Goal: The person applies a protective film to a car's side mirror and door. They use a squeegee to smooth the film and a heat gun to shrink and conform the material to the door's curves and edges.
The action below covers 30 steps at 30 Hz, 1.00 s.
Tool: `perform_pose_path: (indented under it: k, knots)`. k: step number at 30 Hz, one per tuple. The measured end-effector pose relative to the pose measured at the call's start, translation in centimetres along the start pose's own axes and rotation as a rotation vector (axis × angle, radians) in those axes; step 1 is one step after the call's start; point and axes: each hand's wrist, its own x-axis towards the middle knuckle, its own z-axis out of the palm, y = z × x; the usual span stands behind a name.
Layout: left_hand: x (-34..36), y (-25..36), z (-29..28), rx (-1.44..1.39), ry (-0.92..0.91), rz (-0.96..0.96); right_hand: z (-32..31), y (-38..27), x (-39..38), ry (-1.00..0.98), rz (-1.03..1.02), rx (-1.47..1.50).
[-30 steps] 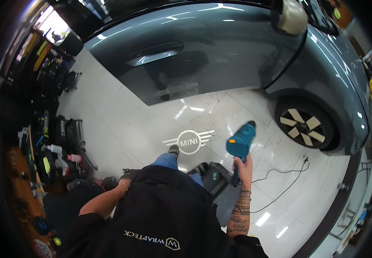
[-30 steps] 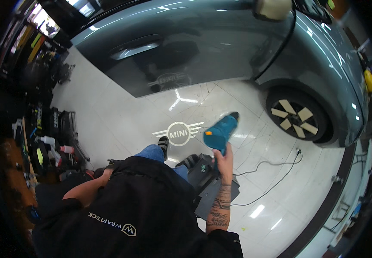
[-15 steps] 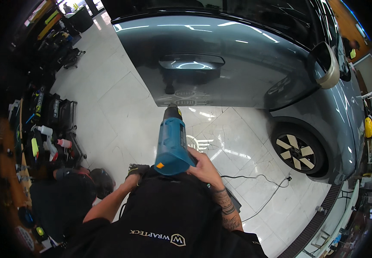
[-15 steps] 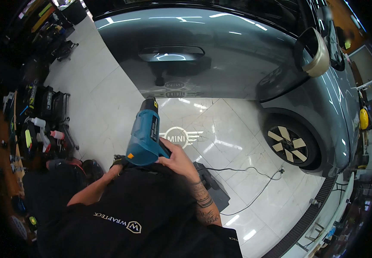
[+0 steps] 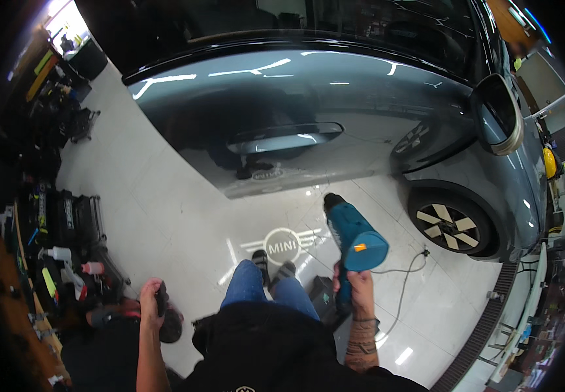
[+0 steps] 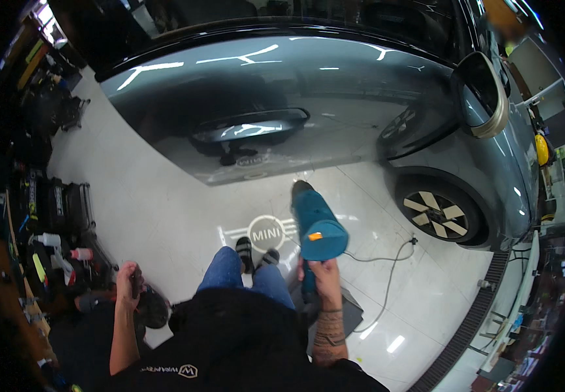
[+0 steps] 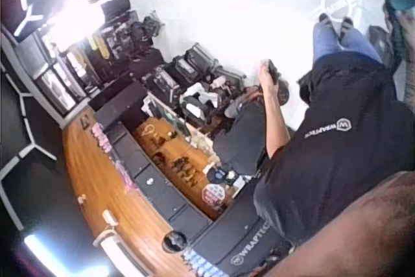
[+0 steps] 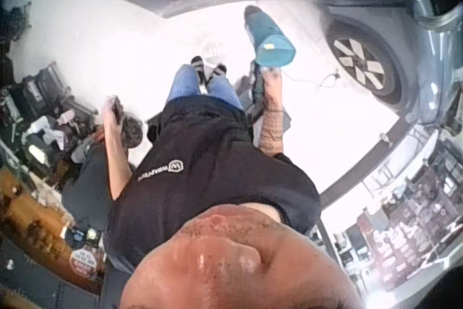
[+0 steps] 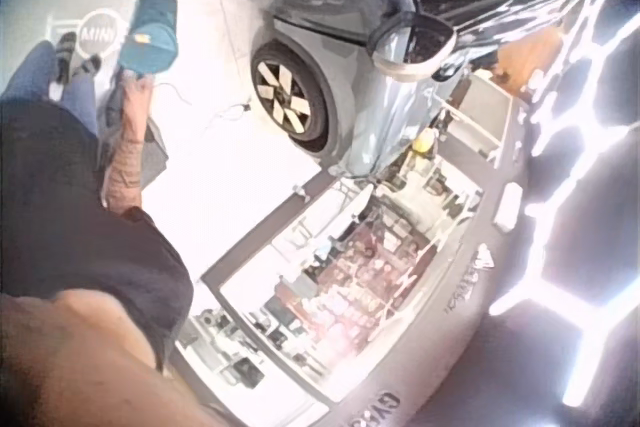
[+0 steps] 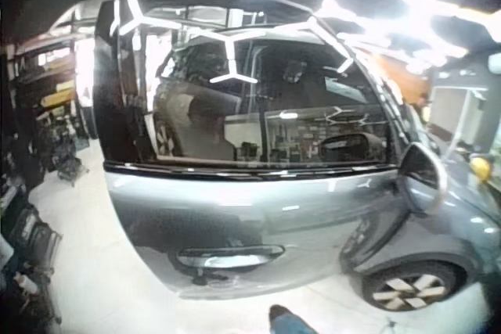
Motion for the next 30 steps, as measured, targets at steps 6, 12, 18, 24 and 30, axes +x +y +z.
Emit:
perform_pose_path:
  k: [6, 12, 18, 24, 30]
  knots:
    - [10.5, 3.7, 7.7, 0.187, -0.352, 0.33, -6.3, 2.9, 3.2, 0.282, -0.03, -0.252]
    - [18.5, 6.4, 18.5, 0.683, -0.036, 1.196, -11.9, 3.7, 7.5, -0.078, -0.71, 0.283]
    - [24.6, 2.8, 20.7, 0.645, 0.06, 1.585, -18.2, 5.6, 13.2, -0.944, -0.899, 0.116]
    - [26.5, 2.1, 20.4, 0.513, -0.202, 1.602, -15.2, 9.0, 15.4, -1.212, -0.824, 0.188]
    - [27.4, 3.7, 19.6, 0.541, -0.27, 1.58, -6.2, 7.4, 15.9, -1.329, -0.701, 0.246]
